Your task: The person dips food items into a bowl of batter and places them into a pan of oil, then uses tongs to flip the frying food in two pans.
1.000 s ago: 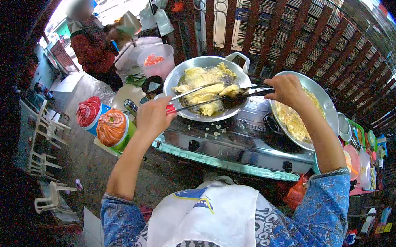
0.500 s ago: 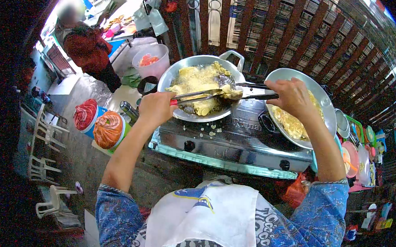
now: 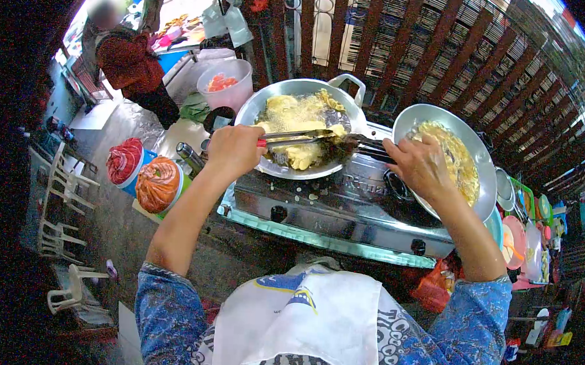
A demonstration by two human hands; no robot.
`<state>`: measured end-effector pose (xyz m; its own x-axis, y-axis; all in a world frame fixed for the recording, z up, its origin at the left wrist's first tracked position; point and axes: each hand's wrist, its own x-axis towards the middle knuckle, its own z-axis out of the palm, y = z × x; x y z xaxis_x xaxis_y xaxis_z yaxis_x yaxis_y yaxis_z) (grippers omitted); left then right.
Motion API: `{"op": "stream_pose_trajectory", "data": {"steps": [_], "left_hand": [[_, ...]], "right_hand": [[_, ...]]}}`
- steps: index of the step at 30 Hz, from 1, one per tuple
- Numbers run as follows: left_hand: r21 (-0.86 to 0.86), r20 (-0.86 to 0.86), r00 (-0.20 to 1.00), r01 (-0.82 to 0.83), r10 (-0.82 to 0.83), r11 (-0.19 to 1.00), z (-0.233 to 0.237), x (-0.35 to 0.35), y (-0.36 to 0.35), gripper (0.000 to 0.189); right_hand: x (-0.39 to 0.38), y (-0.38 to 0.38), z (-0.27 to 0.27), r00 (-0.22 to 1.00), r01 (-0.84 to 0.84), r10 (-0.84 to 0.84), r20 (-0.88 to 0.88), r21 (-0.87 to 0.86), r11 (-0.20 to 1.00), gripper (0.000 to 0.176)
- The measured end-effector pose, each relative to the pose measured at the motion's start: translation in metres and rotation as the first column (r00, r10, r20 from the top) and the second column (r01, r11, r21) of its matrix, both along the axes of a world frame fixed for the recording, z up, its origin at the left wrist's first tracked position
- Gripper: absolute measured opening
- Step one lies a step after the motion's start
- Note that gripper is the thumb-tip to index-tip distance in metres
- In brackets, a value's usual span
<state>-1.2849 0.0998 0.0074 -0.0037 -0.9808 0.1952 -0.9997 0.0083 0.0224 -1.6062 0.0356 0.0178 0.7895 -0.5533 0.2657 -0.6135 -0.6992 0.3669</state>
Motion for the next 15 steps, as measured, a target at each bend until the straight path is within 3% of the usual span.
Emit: {"op": "stream_pose_trajectory", "data": {"steps": [7,15], "left_hand": [[0.038,0.021,1.000,-0.004,0.003,0.999,-0.002,0.002,-0.004,0.017],[0.036,0.026,0.999,0.018,-0.019,0.999,-0.004,0.009,-0.010,0.022]], "right_hand": [[0.006,-0.001,0.005,0.999,-0.036,0.036,0.036,0.010,0.999,0.042],[0.008,-0.001,0.004,0.999,-0.034,0.034,-0.039,0.004,0.999,0.040]]}}
